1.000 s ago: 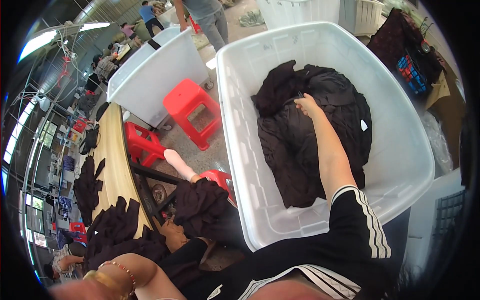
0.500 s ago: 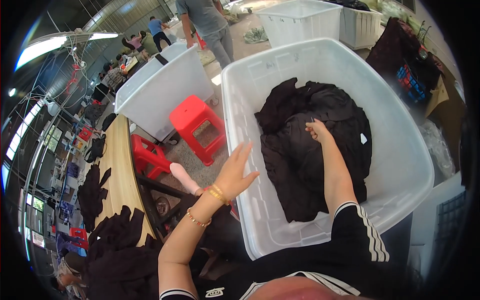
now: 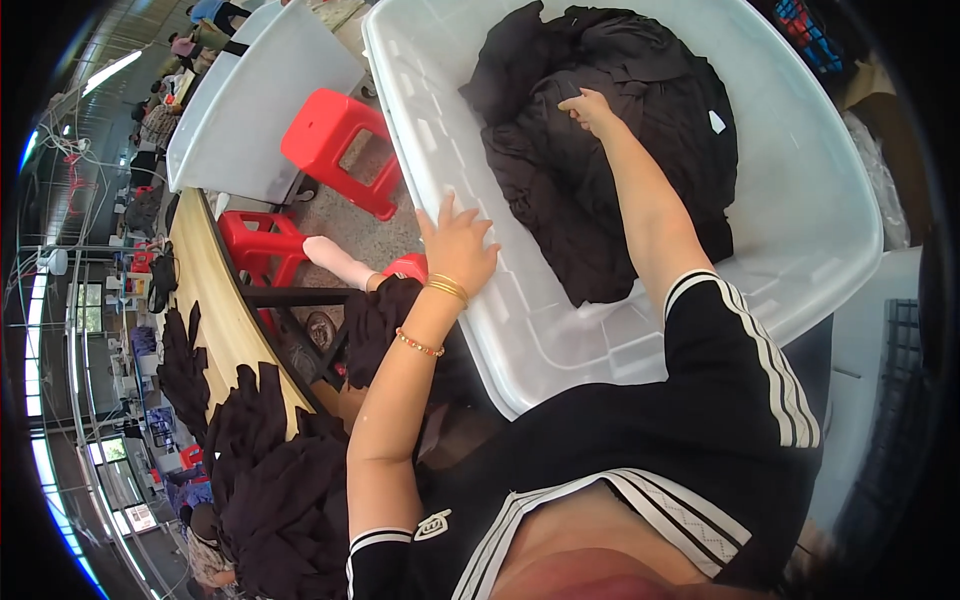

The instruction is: Trimming loose threads from fabric pieces using nippers and recording the count in a production logbook.

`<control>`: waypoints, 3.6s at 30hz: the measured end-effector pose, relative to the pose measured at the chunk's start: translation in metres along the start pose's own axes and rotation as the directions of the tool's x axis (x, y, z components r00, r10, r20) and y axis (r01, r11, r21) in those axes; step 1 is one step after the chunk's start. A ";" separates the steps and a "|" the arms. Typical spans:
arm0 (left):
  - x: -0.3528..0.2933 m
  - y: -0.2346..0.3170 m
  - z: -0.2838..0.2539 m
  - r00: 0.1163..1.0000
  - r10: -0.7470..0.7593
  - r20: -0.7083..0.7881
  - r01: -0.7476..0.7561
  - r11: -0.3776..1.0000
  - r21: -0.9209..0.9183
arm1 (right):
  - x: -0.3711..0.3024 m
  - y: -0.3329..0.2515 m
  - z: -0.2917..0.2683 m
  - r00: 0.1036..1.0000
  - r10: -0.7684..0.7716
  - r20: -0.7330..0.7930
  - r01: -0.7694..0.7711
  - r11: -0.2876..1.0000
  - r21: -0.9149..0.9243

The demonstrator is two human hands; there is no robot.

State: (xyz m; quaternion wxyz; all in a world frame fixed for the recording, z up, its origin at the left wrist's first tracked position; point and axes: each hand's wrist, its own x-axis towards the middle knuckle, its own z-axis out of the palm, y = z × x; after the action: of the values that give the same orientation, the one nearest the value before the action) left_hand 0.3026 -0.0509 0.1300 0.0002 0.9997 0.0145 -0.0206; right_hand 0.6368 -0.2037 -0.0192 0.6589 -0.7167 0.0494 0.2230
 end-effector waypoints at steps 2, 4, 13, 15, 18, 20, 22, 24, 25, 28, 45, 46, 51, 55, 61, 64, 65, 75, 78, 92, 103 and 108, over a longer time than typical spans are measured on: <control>-0.002 0.001 0.000 1.000 -0.009 -0.013 0.009 1.000 -0.007 | 0.000 0.010 -0.012 0.996 0.072 0.047 -0.077 0.992 0.100; -0.004 0.000 0.000 0.999 -0.023 -0.022 0.023 1.000 -0.009 | -0.009 0.026 -0.018 0.998 0.047 0.041 -0.050 0.995 0.090; 0.001 0.004 0.001 0.997 -0.032 -0.071 0.029 0.999 -0.041 | -0.056 0.125 -0.045 0.998 0.056 0.014 -0.058 0.981 0.184; -0.001 0.002 0.001 0.997 -0.046 -0.064 0.042 0.997 -0.065 | -0.065 0.125 -0.036 0.995 0.094 -0.031 -0.084 0.969 0.232; -0.007 -0.001 0.000 0.997 -0.054 -0.060 0.050 0.996 -0.073 | -0.078 0.123 -0.032 0.990 0.124 -0.065 -0.115 0.985 0.128; -0.006 0.000 0.000 0.996 -0.054 -0.070 0.049 0.996 -0.076 | -0.081 0.127 -0.037 0.989 0.126 -0.071 -0.099 0.950 0.296; -0.004 0.002 0.000 0.996 -0.051 -0.078 0.045 0.996 -0.082 | -0.080 0.132 -0.049 0.985 0.133 -0.111 -0.090 0.940 0.331; -0.003 0.002 -0.001 0.996 -0.051 -0.077 0.044 0.995 -0.092 | -0.079 0.140 -0.061 0.954 0.212 -0.211 -0.076 0.854 0.515; -0.002 0.003 -0.001 0.996 -0.049 -0.081 0.041 0.995 -0.095 | -0.079 0.145 -0.069 0.956 0.186 -0.225 -0.019 0.809 0.588; -0.003 0.001 0.001 0.995 -0.051 -0.088 0.042 0.994 -0.100 | -0.078 0.144 -0.076 0.885 0.297 -0.360 0.050 0.707 0.705; -0.007 0.002 0.002 0.994 -0.056 -0.091 0.046 0.993 -0.104 | -0.083 0.140 -0.073 0.888 0.324 -0.327 0.020 0.684 0.729; -0.007 0.001 0.002 0.994 -0.059 -0.090 0.050 0.993 -0.103 | -0.083 0.140 -0.071 0.888 0.325 -0.324 0.017 0.682 0.732; -0.004 0.003 -0.001 0.995 -0.051 -0.085 0.043 0.995 -0.092 | -0.078 0.148 -0.078 0.909 0.287 -0.303 0.031 0.676 0.736; -0.004 0.001 -0.001 0.995 -0.051 -0.082 0.044 0.996 -0.083 | -0.075 0.150 -0.077 0.914 0.291 -0.282 0.014 0.673 0.740; -0.004 0.000 0.000 0.996 -0.059 -0.069 0.055 0.996 -0.067 | -0.076 0.150 -0.073 0.910 0.310 -0.274 0.006 0.653 0.757; -0.004 -0.002 0.001 0.988 -0.035 -0.152 0.017 0.993 -0.116 | -0.072 0.153 -0.080 0.923 0.293 -0.247 0.013 0.621 0.784; -0.004 -0.002 0.002 0.979 -0.036 -0.203 -0.005 0.980 -0.200 | -0.071 0.153 -0.081 0.926 0.295 -0.237 0.011 0.604 0.797; -0.003 -0.007 0.000 0.974 -0.055 -0.222 -0.032 0.929 -0.368 | -0.065 0.155 -0.079 0.941 0.280 -0.190 0.007 0.545 0.839; -0.005 -0.004 0.000 0.972 -0.077 -0.224 -0.010 0.932 -0.363 | -0.065 0.146 -0.076 0.958 0.247 -0.146 0.006 0.490 0.872; -0.002 -0.009 0.003 0.958 -0.086 -0.274 -0.031 0.918 -0.395 | -0.058 0.081 -0.042 0.975 -0.140 0.175 -0.141 0.224 0.964; 0.048 -0.134 -0.078 0.873 -0.488 -0.002 -0.286 -0.509 -0.811 | -0.075 0.020 -0.010 0.862 -0.393 0.321 -0.283 0.152 0.947; 0.080 -0.146 -0.122 0.906 -0.421 -0.036 -0.280 -0.534 -0.798 | -0.088 0.004 -0.007 0.864 -0.398 0.309 -0.259 0.176 0.950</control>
State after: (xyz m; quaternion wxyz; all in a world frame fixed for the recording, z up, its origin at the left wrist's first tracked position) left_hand 0.3832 0.0977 0.2485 0.8673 0.4415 0.1048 0.2046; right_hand 0.5584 -0.2306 0.0115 0.9583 -0.0412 -0.0250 0.2818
